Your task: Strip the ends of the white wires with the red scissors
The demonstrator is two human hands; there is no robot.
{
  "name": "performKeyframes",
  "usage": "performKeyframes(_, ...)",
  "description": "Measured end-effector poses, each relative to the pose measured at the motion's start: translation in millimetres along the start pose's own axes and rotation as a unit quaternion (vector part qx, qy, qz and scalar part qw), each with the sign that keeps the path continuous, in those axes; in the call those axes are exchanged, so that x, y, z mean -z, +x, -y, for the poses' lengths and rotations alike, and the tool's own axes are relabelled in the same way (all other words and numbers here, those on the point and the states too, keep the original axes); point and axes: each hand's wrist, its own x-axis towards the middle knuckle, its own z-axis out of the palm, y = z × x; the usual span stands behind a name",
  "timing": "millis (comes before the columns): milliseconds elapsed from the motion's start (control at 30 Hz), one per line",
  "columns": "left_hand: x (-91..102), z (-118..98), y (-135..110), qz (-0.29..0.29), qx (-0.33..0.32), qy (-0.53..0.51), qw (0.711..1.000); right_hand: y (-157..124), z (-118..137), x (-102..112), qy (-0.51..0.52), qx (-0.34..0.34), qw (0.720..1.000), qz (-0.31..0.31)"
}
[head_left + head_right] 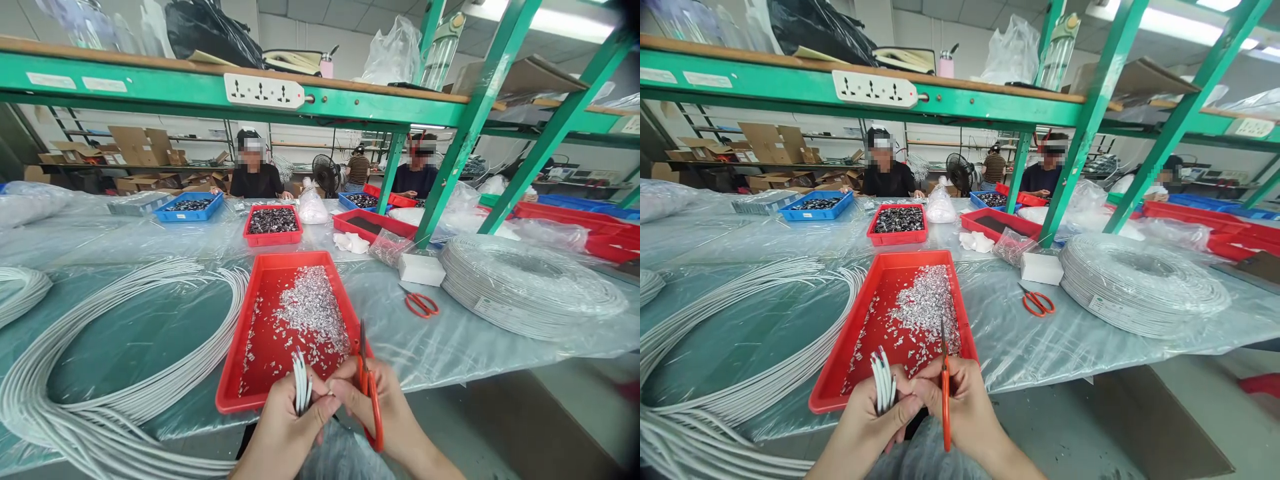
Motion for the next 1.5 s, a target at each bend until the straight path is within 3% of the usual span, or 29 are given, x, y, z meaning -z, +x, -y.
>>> performKeyframes(67,0.4,0,1,0.019,-0.002,-0.028,0.999,1,-2,1,0.044,-0.029,0.998,0.027)
performKeyframes(167,5.1,4,1,0.114,0.027,-0.089,0.989,3,-2,4,0.071,-0.071,0.992,0.076)
performKeyframes(233,10.0,8,1,0.17,0.067,-0.132,0.974,4,4,3,0.046,-0.055,0.994,0.088)
performKeyframes(300,14.4,10,1,0.189,0.115,-0.174,0.96,5,12,1,-0.034,0.0,0.996,0.087)
performKeyframes(367,15.9,9,1,0.167,0.136,-0.189,0.958,6,19,-2,-0.15,0.072,0.984,0.064)
performKeyframes(433,13.2,5,0,0.114,0.099,-0.142,0.978,9,21,-5,-0.202,0.098,0.974,0.024)
performKeyframes(500,6.9,-2,-3,0.029,0.034,-0.046,0.998,13,20,-7,-0.168,0.064,0.984,-0.009)
performKeyframes(567,0.5,-9,-7,-0.053,-0.011,0.03,0.998,20,19,-7,-0.137,0.037,0.989,-0.029)
performKeyframes(667,-1.3,-15,-12,-0.108,-0.006,0.033,0.994,28,23,-3,-0.153,0.046,0.986,-0.045)
performKeyframes(800,11.6,-17,-10,-0.1,-0.036,0.036,0.994,35,34,13,-0.237,0.053,0.968,-0.066)
performKeyframes(900,18.1,-17,-6,-0.03,-0.074,0.104,0.991,42,41,36,-0.303,0.069,0.946,-0.09)
performKeyframes(1000,18.3,-20,1,0.03,-0.055,0.118,0.991,50,45,62,-0.366,0.075,0.923,-0.087)
performKeyframes(1100,22.5,-33,10,0.024,-0.054,0.081,0.995,57,49,86,-0.426,0.074,0.897,-0.092)
performKeyframes(1200,39.4,-60,16,0.056,-0.069,0.051,0.995,65,53,108,-0.467,0.077,0.874,-0.111)
performKeyframes(1267,60.5,-85,20,-0.018,-0.129,0.005,0.992,71,55,122,-0.488,0.075,0.861,-0.126)
performKeyframes(1333,91.0,-113,29,-0.166,-0.192,-0.043,0.966,79,56,135,-0.503,0.069,0.85,-0.14)
performKeyframes(1400,129.8,-138,46,-0.336,-0.261,-0.013,0.905,86,55,151,-0.519,0.062,0.839,-0.153)
performKeyframes(1500,189.5,-154,78,-0.454,-0.279,0.008,0.846,95,47,179,-0.559,0.049,0.803,-0.201)
